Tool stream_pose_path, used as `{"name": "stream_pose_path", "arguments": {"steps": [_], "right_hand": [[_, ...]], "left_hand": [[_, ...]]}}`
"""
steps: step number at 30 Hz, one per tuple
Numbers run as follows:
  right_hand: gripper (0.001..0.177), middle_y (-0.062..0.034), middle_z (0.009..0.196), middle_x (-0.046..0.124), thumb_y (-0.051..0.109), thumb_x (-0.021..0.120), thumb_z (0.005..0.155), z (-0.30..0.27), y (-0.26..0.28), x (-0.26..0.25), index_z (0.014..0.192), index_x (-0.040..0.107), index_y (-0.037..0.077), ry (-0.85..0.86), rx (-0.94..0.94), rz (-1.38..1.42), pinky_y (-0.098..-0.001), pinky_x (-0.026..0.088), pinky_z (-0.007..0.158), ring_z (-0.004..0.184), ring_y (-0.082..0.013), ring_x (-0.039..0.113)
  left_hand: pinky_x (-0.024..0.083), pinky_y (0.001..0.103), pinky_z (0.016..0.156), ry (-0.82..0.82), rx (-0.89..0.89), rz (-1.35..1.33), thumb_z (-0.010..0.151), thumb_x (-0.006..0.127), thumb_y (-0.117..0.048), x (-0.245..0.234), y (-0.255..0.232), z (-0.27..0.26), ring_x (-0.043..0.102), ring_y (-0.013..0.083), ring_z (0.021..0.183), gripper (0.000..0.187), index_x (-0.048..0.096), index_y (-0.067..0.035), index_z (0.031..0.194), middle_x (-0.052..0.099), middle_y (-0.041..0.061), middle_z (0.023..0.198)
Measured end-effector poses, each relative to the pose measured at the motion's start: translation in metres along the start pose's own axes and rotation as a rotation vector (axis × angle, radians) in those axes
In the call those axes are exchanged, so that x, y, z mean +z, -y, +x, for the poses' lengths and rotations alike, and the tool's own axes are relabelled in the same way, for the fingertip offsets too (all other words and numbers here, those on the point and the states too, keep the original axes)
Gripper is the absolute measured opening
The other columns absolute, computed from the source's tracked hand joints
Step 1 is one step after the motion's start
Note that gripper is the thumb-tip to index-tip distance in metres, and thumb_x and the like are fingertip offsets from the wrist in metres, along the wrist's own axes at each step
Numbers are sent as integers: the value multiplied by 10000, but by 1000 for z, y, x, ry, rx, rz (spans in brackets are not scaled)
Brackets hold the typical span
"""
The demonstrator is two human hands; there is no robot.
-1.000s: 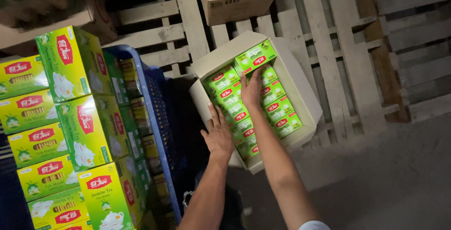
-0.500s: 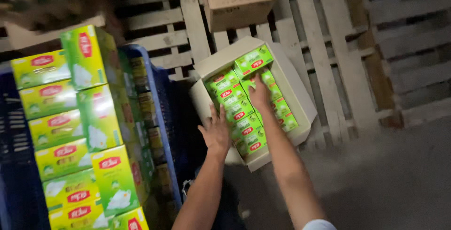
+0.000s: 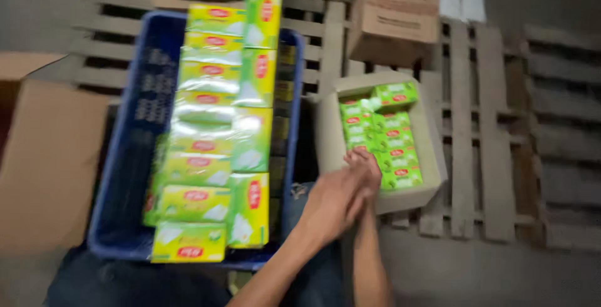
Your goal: The person transfers small green and yellow boxes from a blue plastic crate into a larger cardboard box. They arrange the boxes in neat rows and layers, filling the cardboard box and closing its flaps at the end.
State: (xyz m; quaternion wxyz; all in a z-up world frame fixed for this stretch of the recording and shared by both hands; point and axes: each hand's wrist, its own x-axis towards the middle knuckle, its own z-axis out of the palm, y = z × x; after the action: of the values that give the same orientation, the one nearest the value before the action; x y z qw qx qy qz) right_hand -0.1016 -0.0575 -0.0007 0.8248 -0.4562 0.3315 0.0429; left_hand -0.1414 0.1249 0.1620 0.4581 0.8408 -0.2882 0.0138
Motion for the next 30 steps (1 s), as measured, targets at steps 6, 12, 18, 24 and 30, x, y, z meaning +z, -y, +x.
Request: {"name": "stream_pose_path", "arguments": {"steps": [6,12,18,24,30], "right_hand": [[179,-137,1081,812,109,672,1076,-79,-61,87,1230,730,36,-5,-565,-433,-254,602,793,988,-208,806],[222,-69,1192,809,186,745,1061,-89,-44,94,1263,783,101,-100,-733,-939,-325,591,966,1078,-182,752],[146,-110,1129,784,86,674,1138,-85,-28,87,1248,760,42,-102,-831,-1022,-344,614,919,968,-213,785],[88,-63,1050,790,125,722,1122,-66,-16,63,1190,773,101,-196,-819,-1155,-291,601,872,924,-165,796],[119,-60,1251,804,126,718,1109,-64,-5,60,1198,782,80,-237,-771,-1268,-336,607,834,895,-210,800]], "left_hand": [[525,431,1133,51,84,-391,1173,547,-240,-173,-52,-107,698,344,1299,347,594,-70,1472,689,154,1437],[518,391,1152,-327,-372,-126,1086,629,-220,-243,47,-202,733,236,1320,398,645,-124,1472,767,78,1422],[498,505,1046,-366,-558,72,1118,575,-286,-272,189,-227,662,360,1262,467,556,-47,1518,674,182,1392],[356,505,1256,-393,-772,-66,1048,615,-326,-186,344,-217,465,446,1523,724,411,7,1658,540,318,1594],[333,558,1276,-127,-1197,-20,1034,675,-469,-169,342,-217,363,472,1582,1076,40,-10,1771,259,253,1796]]}}
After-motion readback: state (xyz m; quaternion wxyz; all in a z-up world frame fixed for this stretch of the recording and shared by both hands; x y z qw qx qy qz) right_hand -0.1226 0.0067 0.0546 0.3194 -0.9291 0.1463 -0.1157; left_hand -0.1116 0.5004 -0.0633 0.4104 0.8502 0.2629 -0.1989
